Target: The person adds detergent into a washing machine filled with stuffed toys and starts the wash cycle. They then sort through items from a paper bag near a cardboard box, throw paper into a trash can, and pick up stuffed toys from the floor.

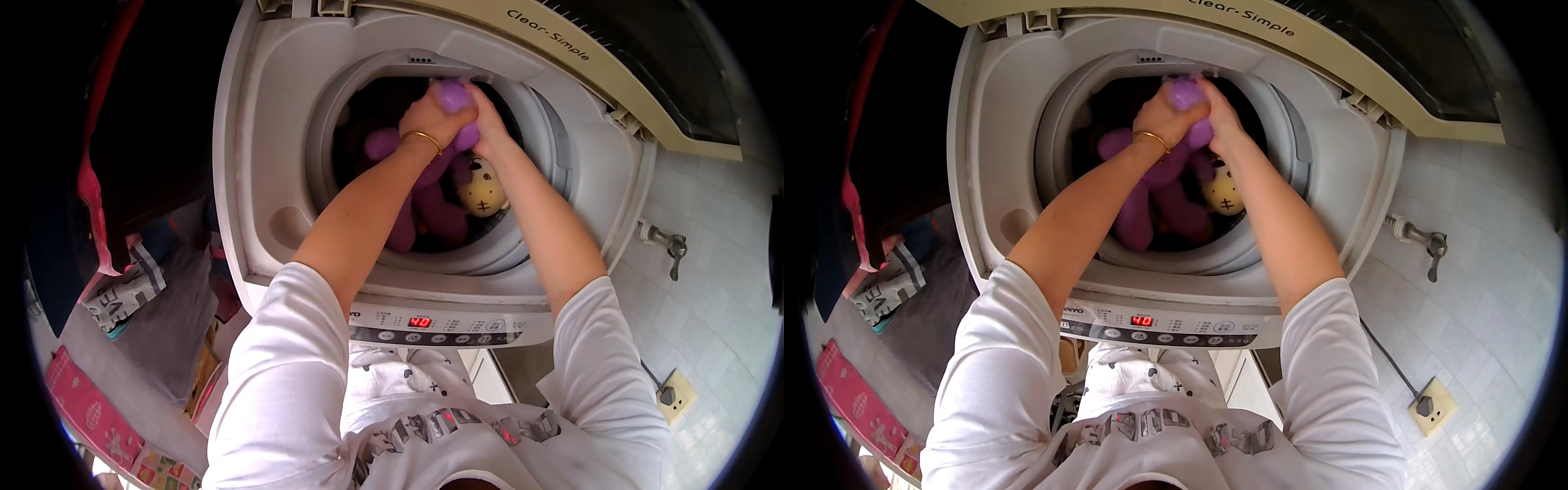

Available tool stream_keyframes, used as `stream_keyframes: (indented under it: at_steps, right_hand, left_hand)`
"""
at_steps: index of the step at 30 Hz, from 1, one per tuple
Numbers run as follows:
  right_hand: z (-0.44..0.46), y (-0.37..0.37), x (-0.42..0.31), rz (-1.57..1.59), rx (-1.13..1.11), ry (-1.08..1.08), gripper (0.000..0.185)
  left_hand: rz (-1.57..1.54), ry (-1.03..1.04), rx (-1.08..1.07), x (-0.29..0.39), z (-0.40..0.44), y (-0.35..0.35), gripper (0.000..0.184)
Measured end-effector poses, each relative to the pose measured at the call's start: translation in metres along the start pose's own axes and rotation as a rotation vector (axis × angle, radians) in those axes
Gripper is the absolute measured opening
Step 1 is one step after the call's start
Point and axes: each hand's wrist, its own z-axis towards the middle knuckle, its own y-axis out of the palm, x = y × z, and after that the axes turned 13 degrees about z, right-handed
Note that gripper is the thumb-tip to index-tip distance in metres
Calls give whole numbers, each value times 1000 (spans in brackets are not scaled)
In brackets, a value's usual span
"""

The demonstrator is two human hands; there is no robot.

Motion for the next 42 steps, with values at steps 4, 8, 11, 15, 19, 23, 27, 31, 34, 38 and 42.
stream_keyframes:
  at_steps: [4,8,11,15,19,23,27,31,34,38,42]
  right_hand:
    - [-3,-5,-2,91,-7,-51,35]
    - [-8,-8,1,42,95,-129,26]
    - [-13,-1,-1,-49,99,-169,27]
    - [7,-9,-16,-592,156,-127,42]
    - [-7,19,-35,-1426,336,-271,62]
    - [9,-5,-5,-1697,288,-484,65]
    - [26,-18,-11,-844,127,-393,53]
    - [12,-2,-27,-366,119,-217,28]
    - [29,-6,-20,-125,192,-271,27]
    - [62,-31,-18,233,219,-174,28]
    - [64,-13,-16,267,373,-131,23]
  left_hand:
    - [123,35,-25,25,-12,-20,70]
    - [175,-78,-41,29,-6,-20,64]
    - [126,-127,-46,28,-5,-17,61]
    - [-148,-311,-50,14,6,10,58]
    - [-460,-380,-68,-12,18,48,53]
    - [-455,-143,-142,-52,38,60,58]
    - [-738,-119,-236,-78,54,61,76]
    - [-1000,-111,-292,-43,29,24,90]
    - [-922,-4,-196,-40,31,25,92]
    - [-961,56,-148,-36,28,26,86]
    - [-970,24,-58,-39,35,31,75]
